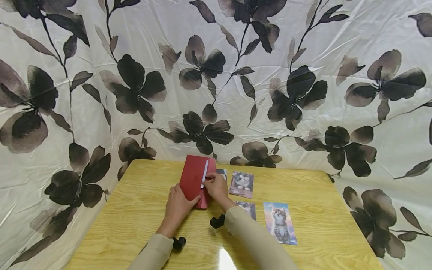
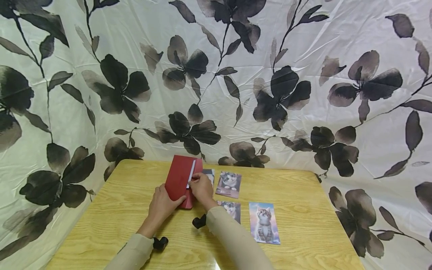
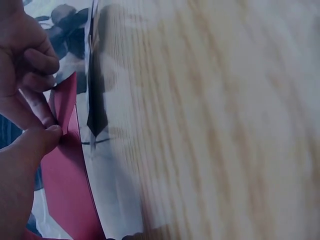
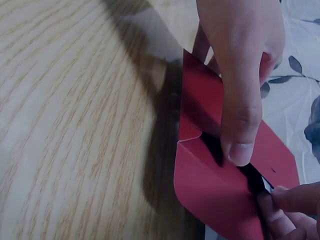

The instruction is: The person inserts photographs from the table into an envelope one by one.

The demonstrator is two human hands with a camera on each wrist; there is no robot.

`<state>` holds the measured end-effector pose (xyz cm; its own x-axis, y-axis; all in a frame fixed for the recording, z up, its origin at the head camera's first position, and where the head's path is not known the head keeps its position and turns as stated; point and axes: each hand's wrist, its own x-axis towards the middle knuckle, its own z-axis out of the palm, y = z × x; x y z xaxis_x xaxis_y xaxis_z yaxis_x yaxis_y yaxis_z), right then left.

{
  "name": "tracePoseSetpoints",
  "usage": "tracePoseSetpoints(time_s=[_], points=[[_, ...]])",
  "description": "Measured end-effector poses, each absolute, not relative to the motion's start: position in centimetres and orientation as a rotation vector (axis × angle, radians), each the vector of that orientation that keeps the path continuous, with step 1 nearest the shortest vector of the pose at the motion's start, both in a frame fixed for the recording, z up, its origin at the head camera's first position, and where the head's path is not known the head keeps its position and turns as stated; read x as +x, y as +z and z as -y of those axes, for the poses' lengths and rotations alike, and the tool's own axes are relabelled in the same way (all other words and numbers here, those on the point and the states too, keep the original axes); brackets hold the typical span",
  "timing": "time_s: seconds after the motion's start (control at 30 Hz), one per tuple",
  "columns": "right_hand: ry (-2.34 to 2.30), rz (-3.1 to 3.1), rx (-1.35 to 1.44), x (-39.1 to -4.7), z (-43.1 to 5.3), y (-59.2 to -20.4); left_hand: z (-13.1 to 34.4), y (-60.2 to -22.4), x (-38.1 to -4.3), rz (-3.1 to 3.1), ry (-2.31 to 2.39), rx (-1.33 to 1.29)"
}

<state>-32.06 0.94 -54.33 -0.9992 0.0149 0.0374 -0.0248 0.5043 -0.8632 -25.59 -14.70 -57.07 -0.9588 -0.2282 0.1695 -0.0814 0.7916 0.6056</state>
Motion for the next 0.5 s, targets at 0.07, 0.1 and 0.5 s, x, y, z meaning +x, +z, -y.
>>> tracePoseSetpoints(time_s=[0.07, 0.1, 0.5], points=[[1.498, 2.716, -0.003, -32.1, -0.8, -54.2, 14.7, -57.1, -25.6, 2.749, -0.916, 0.241], [1.48, 2.725, -0.005, -32.1, -0.7, -54.2, 14.7, -57.1, -25.6, 2.749, -0.917, 0.24], [1.504, 2.686, 0.052, -32.0, -1.7, -54.8, 14.7, -57.2, -25.7, 2.767, -0.906, 0.256]])
